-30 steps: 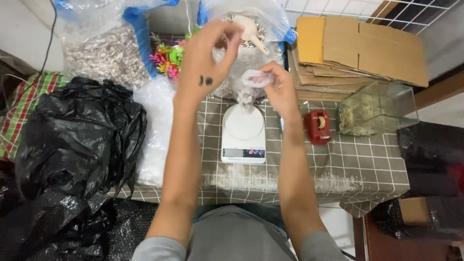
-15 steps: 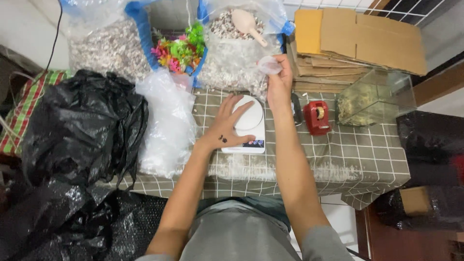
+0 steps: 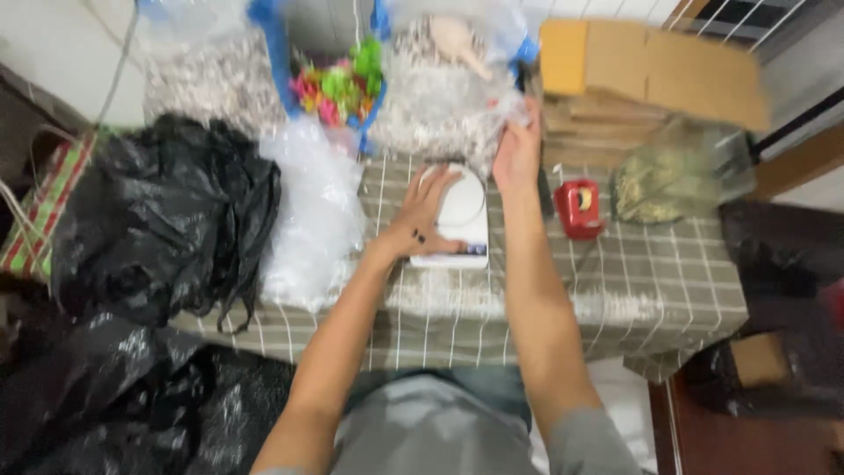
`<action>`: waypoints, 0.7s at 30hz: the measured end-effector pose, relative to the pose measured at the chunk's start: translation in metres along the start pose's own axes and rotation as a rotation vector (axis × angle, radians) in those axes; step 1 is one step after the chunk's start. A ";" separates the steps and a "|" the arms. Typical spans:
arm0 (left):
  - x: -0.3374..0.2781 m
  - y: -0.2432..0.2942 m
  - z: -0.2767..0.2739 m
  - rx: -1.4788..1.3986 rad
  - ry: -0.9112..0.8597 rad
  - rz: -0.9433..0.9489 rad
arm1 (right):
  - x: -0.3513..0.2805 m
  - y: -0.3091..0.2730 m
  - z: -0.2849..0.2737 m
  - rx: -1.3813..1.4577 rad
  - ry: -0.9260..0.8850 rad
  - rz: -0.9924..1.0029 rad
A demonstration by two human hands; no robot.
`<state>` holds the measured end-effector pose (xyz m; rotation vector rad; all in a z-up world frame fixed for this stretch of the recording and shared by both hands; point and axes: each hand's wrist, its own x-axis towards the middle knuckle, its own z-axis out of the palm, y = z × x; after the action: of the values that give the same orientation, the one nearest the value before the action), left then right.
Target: Weighing out a specific amount of aquarium gravel into a plastic bag using a scoop and a digital scale
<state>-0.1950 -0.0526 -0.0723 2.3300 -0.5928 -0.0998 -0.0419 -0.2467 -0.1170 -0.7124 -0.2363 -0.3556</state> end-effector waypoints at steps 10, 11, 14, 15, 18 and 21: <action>-0.001 -0.010 -0.003 -0.072 0.460 0.381 | -0.004 -0.007 -0.010 0.057 -0.159 0.109; -0.004 0.000 -0.010 -0.135 0.509 0.344 | -0.005 -0.004 -0.011 0.043 -0.155 0.120; -0.001 0.014 -0.017 -0.175 0.682 0.319 | -0.016 -0.020 0.010 -0.010 -0.185 0.146; 0.000 0.016 -0.017 -0.150 0.799 0.322 | -0.022 -0.028 0.020 -0.047 -0.210 0.168; 0.020 0.023 -0.029 -0.149 0.824 0.351 | -0.026 -0.030 0.029 -0.051 -0.237 0.156; 0.055 0.016 -0.037 -0.163 0.881 0.375 | -0.018 -0.020 0.019 -0.040 -0.234 0.149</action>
<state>-0.1437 -0.0642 -0.0291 1.8097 -0.5117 0.9588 -0.0681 -0.2436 -0.0966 -0.8061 -0.3956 -0.1343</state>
